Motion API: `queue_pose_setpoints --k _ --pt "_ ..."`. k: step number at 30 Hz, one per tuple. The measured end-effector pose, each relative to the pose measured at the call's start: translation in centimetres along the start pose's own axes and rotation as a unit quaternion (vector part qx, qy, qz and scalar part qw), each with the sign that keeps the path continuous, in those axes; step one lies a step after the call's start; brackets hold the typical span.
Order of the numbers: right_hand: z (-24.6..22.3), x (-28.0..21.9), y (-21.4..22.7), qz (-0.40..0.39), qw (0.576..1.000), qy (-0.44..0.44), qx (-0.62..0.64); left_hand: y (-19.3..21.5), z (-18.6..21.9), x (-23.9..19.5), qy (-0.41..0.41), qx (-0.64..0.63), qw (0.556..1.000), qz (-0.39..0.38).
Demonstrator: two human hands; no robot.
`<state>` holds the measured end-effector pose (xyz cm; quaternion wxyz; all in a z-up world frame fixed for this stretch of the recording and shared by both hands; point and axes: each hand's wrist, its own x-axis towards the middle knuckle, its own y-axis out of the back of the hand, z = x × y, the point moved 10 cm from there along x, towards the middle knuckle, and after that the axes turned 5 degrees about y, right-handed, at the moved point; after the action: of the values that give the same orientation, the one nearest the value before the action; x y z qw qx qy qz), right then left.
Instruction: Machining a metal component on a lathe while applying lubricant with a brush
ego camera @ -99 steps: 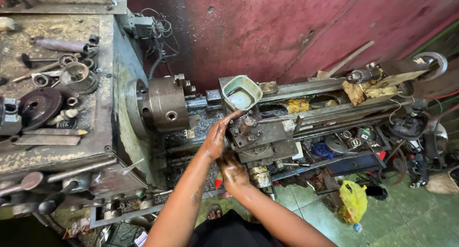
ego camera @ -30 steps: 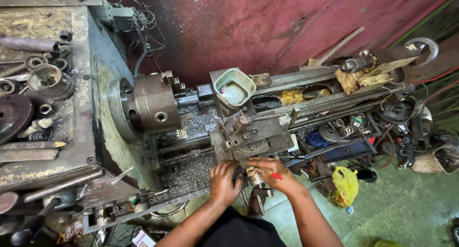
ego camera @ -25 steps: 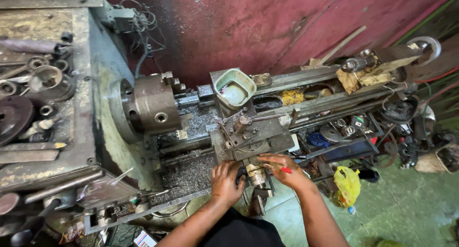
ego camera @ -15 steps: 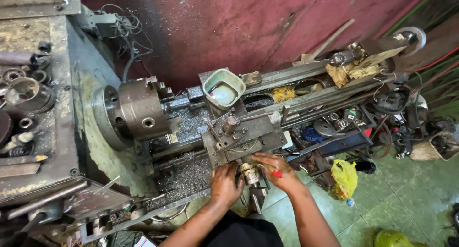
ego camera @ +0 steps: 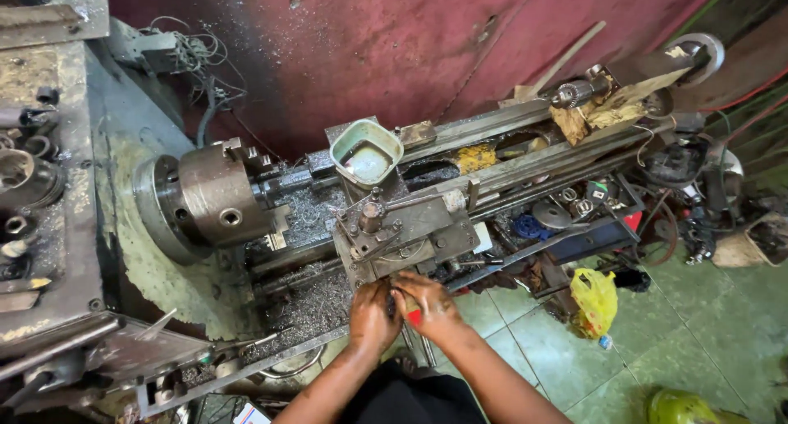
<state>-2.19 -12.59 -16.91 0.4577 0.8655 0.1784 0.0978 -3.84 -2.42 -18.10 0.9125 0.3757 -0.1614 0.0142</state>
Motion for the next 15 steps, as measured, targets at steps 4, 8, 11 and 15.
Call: queue_pose_setpoints --k 4,8,11,15 --pt "0.9 -1.0 1.7 0.102 0.987 0.089 0.087 -2.2 -1.8 -0.9 0.045 0.047 0.997 -0.033" --pt "4.5 -1.8 3.1 0.121 0.987 0.047 0.098 -2.9 -2.5 -1.3 0.073 0.054 0.996 -0.010" --pt "7.1 -2.9 3.0 0.104 0.991 -0.053 0.060 -3.1 -2.7 -1.3 0.111 0.061 0.991 -0.032" --pt "3.8 -2.7 2.5 -0.056 0.925 -0.262 0.271 -2.1 -1.7 -1.1 0.112 0.048 0.992 0.002"
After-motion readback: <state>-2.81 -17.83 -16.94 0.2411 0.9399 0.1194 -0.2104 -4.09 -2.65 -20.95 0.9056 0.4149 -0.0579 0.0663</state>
